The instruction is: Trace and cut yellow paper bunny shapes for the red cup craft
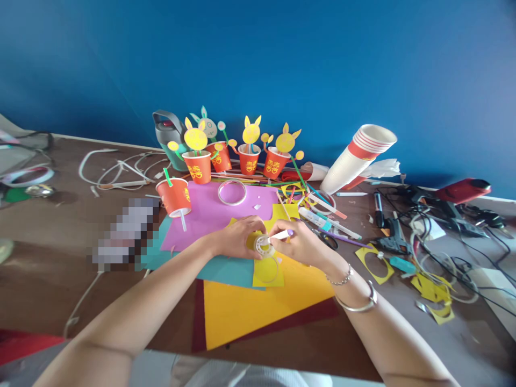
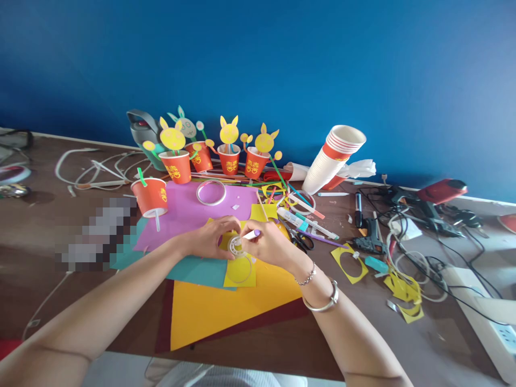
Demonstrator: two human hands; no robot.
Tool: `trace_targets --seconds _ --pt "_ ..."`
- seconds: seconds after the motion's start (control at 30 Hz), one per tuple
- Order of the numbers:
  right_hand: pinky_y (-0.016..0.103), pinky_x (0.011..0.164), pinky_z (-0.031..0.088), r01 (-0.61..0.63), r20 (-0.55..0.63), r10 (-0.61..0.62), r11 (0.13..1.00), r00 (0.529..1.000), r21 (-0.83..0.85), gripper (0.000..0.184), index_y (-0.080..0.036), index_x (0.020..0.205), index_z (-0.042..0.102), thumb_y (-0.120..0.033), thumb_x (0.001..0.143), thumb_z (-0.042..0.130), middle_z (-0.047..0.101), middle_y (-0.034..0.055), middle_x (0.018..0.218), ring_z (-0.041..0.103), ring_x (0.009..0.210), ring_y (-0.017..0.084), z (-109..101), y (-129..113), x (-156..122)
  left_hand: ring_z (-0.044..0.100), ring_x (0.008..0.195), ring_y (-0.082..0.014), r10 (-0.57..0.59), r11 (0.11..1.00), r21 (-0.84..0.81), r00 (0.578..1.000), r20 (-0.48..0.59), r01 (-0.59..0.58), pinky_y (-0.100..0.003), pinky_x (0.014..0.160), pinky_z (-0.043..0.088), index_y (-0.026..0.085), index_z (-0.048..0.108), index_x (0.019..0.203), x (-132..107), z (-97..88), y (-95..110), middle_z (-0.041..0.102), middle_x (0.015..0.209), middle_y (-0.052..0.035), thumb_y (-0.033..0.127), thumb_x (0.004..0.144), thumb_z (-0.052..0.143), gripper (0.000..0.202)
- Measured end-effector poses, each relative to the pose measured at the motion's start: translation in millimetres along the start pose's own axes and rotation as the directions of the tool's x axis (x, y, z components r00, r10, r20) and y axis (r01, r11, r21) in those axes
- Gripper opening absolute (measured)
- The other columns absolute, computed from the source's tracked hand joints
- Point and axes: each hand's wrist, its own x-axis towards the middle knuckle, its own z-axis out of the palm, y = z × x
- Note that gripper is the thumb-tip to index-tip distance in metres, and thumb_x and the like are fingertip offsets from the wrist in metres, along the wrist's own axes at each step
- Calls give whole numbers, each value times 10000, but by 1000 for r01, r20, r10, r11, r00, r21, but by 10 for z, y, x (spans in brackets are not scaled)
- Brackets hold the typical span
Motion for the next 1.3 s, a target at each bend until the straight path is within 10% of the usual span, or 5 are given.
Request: trace_targets --seconds 0.57,0.8,1.3 --pt "190 244 313 -343 124 329 932 936 114 109 -198 821 638 -297 780 616 525 -75 519 474 278 87 -120 68 -29 548 1119 -255 -5 1000 21 1000 20 5 -383 951 436 231 515 1031 -1 -22 30 571 1107 -48 324 664 784 465" --pt "184 350 418 -228 111 213 964 971 136 116 -196 864 664 -268 794 606 689 -13 695 529 373 69 -174 50 -21 562 1073 -244 26 1000 10 1000 10 -26 -378 938 440 226 515 1033 -9 -27 26 567 1083 -45 309 680 784 451" --pt "161 290 331 -299 160 292 954 943 17 171 -173 896 689 -284 798 603 554 -46 535 481 334 72 -206 -58 -91 549 1091 -247 52 999 -2 999 15 -52 -371 946 434 225 514 1035 -1 -24 8 563 1109 -54 324 680 786 459"
